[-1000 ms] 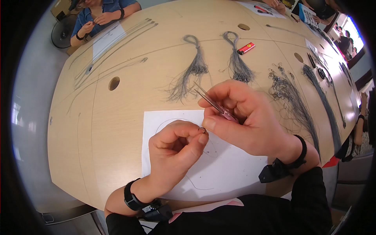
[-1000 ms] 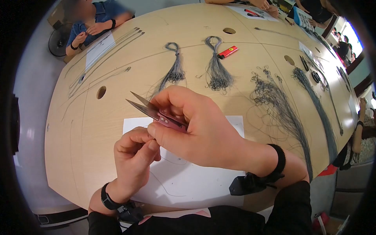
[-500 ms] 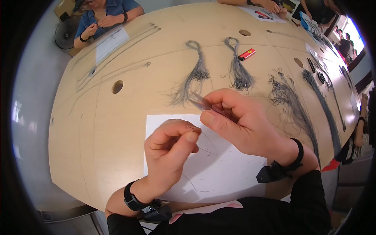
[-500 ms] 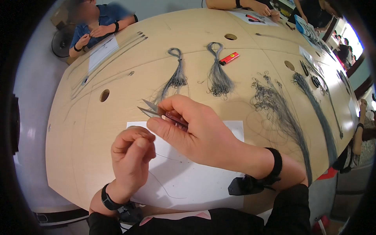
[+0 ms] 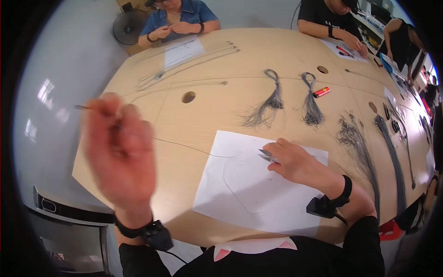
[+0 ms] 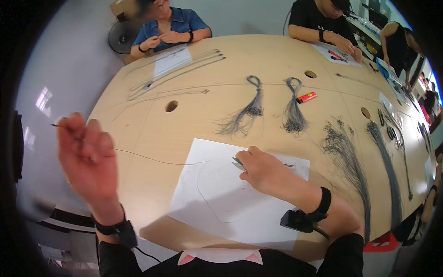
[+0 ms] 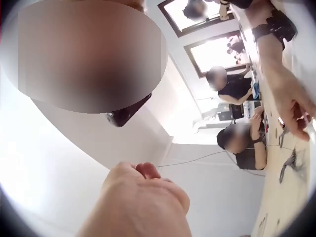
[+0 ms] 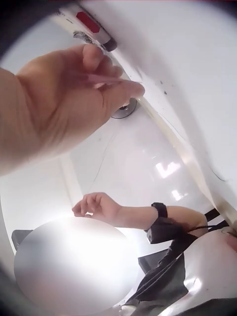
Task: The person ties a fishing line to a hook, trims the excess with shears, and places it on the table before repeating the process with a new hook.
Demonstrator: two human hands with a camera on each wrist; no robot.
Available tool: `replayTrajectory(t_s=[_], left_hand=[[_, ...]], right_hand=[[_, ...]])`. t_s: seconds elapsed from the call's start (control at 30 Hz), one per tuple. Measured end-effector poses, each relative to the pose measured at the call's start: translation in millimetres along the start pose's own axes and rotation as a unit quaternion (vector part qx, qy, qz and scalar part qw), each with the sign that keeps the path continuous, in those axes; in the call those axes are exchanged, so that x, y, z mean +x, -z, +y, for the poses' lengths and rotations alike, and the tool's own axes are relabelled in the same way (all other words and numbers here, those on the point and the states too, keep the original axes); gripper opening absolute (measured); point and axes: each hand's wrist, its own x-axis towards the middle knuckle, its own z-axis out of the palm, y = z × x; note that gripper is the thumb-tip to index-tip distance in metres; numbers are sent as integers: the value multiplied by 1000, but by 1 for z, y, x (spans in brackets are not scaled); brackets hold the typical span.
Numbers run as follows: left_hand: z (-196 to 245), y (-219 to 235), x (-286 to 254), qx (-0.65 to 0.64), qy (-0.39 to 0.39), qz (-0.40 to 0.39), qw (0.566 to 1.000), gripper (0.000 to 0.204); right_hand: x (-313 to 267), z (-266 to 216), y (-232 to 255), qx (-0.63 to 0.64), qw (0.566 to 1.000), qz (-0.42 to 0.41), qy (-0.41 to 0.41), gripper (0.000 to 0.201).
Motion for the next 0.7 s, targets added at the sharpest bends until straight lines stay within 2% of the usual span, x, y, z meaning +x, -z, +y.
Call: replayTrajectory(t_s=[0.03,0.1,0.23,0.27,0.3,0.33,0.37,0.43,0.53,0.6,0.7], left_hand=[[19,-2,2,-3,-8,32,999,15],[60,15,12,41,-53,-48,997,16],[141,25,14,126,-110,-45,985,12],[166,30,12,134,-113,-42,984,12],[192,37,10,145,-108,-78,981,7],[220,45,7,155,-101,-113,976,3],[257,58,1,160,-102,-110,976,3],[300,51,-12,191,-140,-75,969,4],[355,29,-38,251,-221,-5,942,7],[385,10,-52,303,-278,47,910,9],[406,-5,-66,400,-352,144,834,12]], right_hand=[[1,2,-1,1,1000,0,10,36],[2,4,-5,-23,1000,5,-6,36],[-2,-3,-1,-23,999,3,30,35],[-3,-3,-2,-46,999,4,22,35],[-2,-3,-2,-70,997,6,14,35],[-2,-1,-3,-69,997,5,21,35],[-1,3,-5,-79,996,26,43,33],[-4,5,-8,-84,993,42,68,32],[-2,2,-6,-93,995,26,40,33],[-2,-1,-5,-96,994,29,45,32],[-4,-8,-1,-97,995,16,20,30]])
